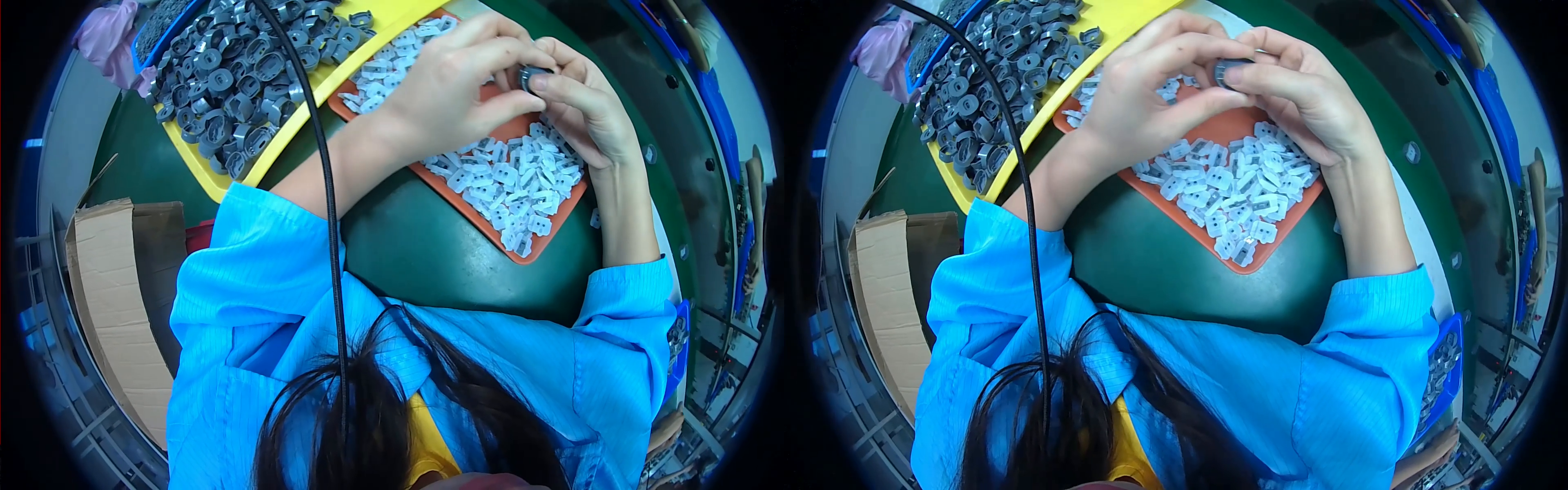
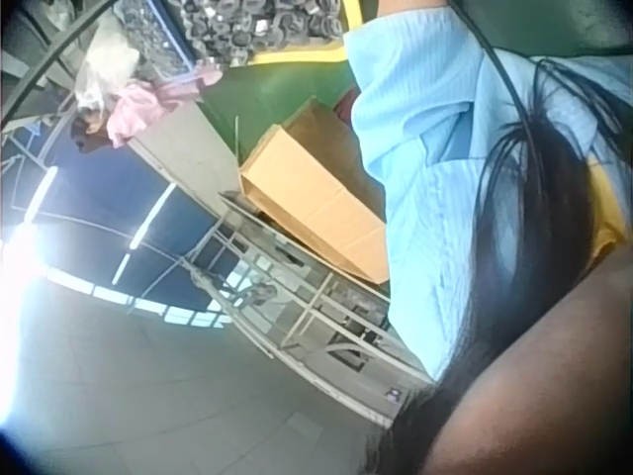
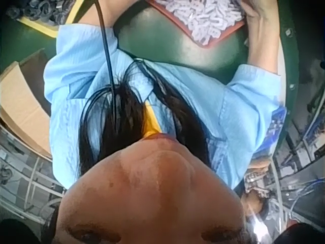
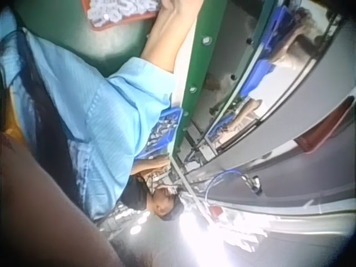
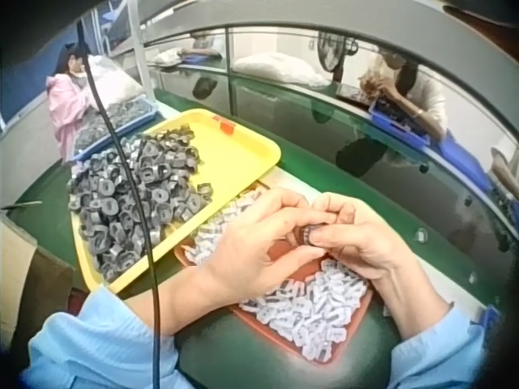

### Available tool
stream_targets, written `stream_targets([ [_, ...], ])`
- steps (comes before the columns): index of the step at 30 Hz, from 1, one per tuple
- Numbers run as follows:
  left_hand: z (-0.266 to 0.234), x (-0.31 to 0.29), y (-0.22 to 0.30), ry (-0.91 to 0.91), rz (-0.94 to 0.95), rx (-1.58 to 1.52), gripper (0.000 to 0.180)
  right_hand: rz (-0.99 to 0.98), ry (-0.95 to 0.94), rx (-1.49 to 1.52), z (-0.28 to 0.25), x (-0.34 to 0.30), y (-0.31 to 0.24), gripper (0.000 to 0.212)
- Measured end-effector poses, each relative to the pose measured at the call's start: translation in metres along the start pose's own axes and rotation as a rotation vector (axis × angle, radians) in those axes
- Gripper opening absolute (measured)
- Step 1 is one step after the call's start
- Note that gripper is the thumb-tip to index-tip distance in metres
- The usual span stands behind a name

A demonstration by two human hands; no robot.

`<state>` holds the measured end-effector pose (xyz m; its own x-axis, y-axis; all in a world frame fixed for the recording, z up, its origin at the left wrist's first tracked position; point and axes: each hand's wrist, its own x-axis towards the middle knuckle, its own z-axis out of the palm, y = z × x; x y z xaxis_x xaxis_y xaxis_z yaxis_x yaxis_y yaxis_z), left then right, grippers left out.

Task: The person assembles small plastic housings by hand, inserting white plastic components into them at an industrial workbench.

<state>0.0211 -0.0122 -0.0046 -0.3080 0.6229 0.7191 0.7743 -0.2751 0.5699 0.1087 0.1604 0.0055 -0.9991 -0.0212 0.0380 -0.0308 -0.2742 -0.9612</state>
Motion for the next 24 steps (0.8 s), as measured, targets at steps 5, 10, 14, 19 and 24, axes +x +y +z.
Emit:
stream_targets([
  [5,-0.008,0.006,0.000,-0.014,0.041,0.323,0.023,0.007,0.239,-0.161,-0.025,-0.002,-0.008,0.021],
  [10,-0.077,0.034,-0.013,-0.299,-0.521,1.011,0.018,0.095,0.719,-0.804,-0.099,-0.006,-0.001,0.031],
  [14,-0.104,0.017,-0.056,-0.472,-0.538,1.052,0.036,0.047,0.828,-1.107,-0.107,-0.003,0.004,0.033],
  [19,-0.096,0.023,-0.038,-0.391,-0.595,0.908,0.022,-0.265,0.576,-1.205,-0.036,0.005,-0.011,0.019],
  [24,-0.084,0.024,-0.033,-0.211,-0.479,0.796,0.019,-0.513,0.138,-1.505,0.017,0.011,0.006,0.018],
])
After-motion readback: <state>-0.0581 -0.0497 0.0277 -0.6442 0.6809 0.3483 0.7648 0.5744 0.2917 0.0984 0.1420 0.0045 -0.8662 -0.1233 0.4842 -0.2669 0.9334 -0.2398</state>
